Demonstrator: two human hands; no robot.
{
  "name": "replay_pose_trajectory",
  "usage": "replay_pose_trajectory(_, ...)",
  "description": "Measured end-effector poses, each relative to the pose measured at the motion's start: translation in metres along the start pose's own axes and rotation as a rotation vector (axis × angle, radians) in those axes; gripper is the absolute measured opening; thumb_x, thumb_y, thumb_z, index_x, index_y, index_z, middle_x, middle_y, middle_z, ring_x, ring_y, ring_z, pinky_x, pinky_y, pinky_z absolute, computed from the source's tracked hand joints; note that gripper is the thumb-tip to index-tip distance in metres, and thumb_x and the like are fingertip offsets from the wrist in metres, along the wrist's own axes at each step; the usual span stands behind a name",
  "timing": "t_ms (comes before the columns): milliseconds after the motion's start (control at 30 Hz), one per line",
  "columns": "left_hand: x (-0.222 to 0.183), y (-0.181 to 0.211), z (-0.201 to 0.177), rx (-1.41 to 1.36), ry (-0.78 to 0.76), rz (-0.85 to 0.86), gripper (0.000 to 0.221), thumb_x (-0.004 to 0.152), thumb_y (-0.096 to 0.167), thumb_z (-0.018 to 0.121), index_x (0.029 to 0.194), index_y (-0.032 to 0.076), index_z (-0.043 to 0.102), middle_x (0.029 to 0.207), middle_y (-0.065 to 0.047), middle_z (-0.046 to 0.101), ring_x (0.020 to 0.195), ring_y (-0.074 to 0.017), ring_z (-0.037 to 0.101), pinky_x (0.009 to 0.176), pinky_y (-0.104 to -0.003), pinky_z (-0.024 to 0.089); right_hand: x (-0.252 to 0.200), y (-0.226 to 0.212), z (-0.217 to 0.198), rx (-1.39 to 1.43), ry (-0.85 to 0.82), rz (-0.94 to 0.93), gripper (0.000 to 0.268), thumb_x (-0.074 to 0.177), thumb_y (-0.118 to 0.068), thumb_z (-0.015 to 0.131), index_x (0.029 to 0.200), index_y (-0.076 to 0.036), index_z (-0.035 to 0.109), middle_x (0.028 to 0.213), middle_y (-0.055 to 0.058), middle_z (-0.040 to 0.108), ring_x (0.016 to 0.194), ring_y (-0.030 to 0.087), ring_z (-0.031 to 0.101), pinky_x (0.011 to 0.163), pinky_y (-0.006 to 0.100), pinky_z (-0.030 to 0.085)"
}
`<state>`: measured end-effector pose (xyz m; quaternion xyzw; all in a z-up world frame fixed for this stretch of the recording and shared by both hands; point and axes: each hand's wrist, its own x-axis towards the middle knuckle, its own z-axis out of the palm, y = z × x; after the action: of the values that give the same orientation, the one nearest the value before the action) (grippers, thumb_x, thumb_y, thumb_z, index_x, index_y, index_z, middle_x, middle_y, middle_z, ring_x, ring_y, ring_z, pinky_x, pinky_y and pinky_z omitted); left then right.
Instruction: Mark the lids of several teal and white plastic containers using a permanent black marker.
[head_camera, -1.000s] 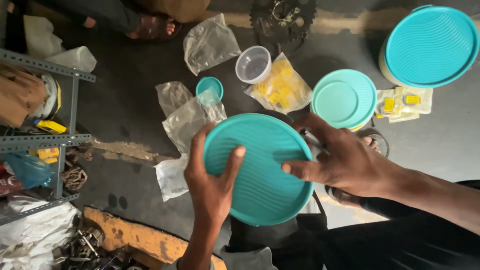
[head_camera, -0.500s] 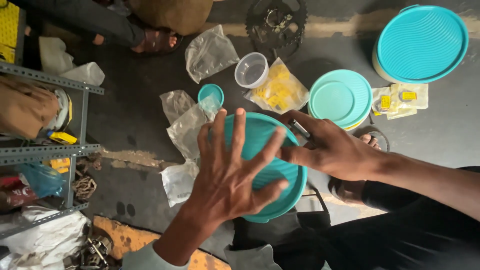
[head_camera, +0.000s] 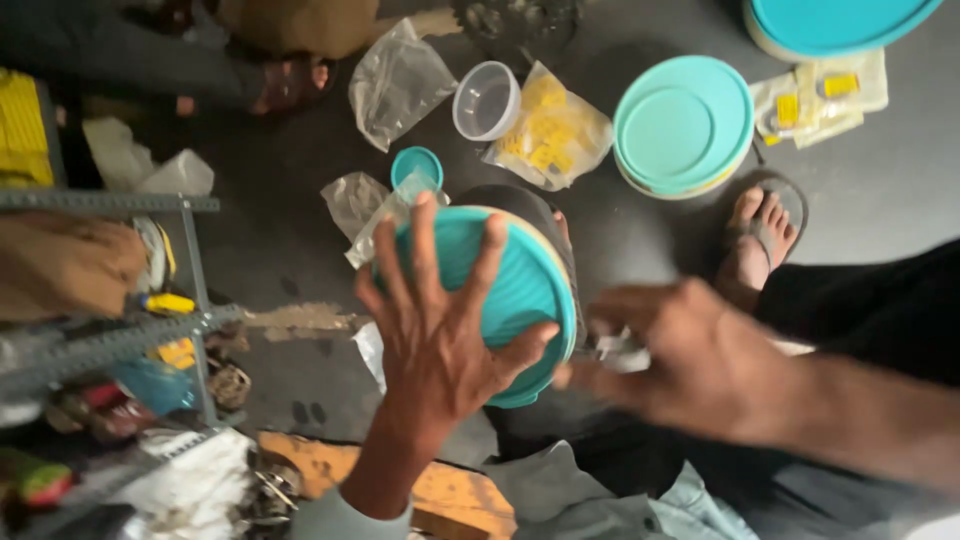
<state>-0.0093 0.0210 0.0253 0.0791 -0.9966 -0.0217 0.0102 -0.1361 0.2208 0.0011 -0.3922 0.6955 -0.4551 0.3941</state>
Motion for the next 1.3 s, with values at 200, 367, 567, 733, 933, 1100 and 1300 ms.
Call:
replay_pose_trajectory(200, -0.018, 0.018, 0.009, 0.051, 0.060, -0.125, 0.074, 0.104, 0.065, 0.036, 0.163, 0.020, 0.033, 0.167, -0.028, 0.021, 0.149, -0.0559, 0.026, 0.111, -0.073, 0.026, -0.017, -0.011, 0.041, 0.160, 0.368, 0.073, 0.032, 0.077, -0.030, 0.084, 0.083, -0.001, 0.071, 0.071, 0.013, 0.072, 0.058, 0.026, 0.073, 0.052, 0.038, 0.058)
replay_pose_trajectory(367, -0.019, 0.019, 0.009, 0.058, 0.080, -0.177, 0.070, 0.108, 0.061, 0.033, 0.165, 0.019, 0.028, 0.167, -0.028, 0.020, 0.152, -0.0545, 0.026, 0.115, -0.072, 0.026, -0.021, -0.004, 0.084, 0.287, 0.409, 0.135, 0.029, 0.081, -0.029, 0.083, 0.078, -0.003, 0.071, 0.068, 0.011, 0.072, 0.057, 0.024, 0.074, 0.052, 0.036, 0.058)
replay_pose_trajectory(567, -0.028, 0.018, 0.020, 0.087, 0.122, -0.232, 0.071, 0.110, 0.061, 0.026, 0.167, 0.019, 0.020, 0.170, -0.028, 0.017, 0.157, -0.0539, 0.021, 0.118, -0.071, 0.025, -0.022, 0.000, 0.111, 0.296, 0.414, 0.047, 0.019, 0.092, -0.020, 0.071, 0.090, -0.003, 0.064, 0.074, 0.013, 0.067, 0.058, 0.032, 0.068, 0.051, 0.041, 0.055)
replay_pose_trajectory(733, -0.028, 0.016, 0.017, 0.084, 0.111, -0.251, 0.073, 0.110, 0.063, 0.023, 0.168, 0.018, 0.018, 0.171, -0.029, 0.017, 0.158, -0.0535, 0.021, 0.120, -0.071, 0.024, -0.020, -0.001, 0.110, 0.252, 0.378, 0.007, 0.019, 0.096, -0.017, 0.067, 0.089, -0.002, 0.058, 0.075, 0.014, 0.064, 0.057, 0.035, 0.064, 0.049, 0.044, 0.053)
replay_pose_trajectory(933, -0.021, 0.014, 0.013, 0.049, 0.087, -0.230, 0.080, 0.105, 0.069, 0.025, 0.167, 0.018, 0.022, 0.166, -0.030, 0.022, 0.154, -0.0526, 0.026, 0.120, -0.070, 0.024, -0.013, 0.002, 0.087, 0.302, 0.392, -0.016, 0.018, 0.093, -0.016, 0.068, 0.084, -0.003, 0.060, 0.069, 0.011, 0.062, 0.050, 0.028, 0.064, 0.045, 0.040, 0.053)
replay_pose_trajectory(1100, -0.018, 0.011, 0.010, 0.080, 0.091, -0.208, 0.082, 0.103, 0.071, 0.028, 0.164, 0.017, 0.028, 0.156, -0.032, 0.030, 0.145, -0.0510, 0.033, 0.115, -0.068, 0.028, -0.006, 0.000, 0.073, 0.193, 0.540, -0.039, 0.026, 0.090, -0.018, 0.075, 0.081, -0.003, 0.055, 0.068, 0.009, 0.058, 0.052, 0.026, 0.064, 0.044, 0.039, 0.052)
replay_pose_trajectory(1300, -0.004, -0.004, 0.008, 0.031, 0.112, -0.131, 0.078, 0.103, 0.069, 0.036, 0.153, 0.009, 0.039, 0.140, -0.030, 0.037, 0.133, -0.0494, 0.040, 0.108, -0.065, 0.033, 0.004, 0.003, 0.073, 0.087, 0.532, -0.125, 0.025, 0.089, -0.014, 0.074, 0.080, -0.004, 0.054, 0.071, 0.010, 0.053, 0.051, 0.027, 0.060, 0.043, 0.040, 0.049)
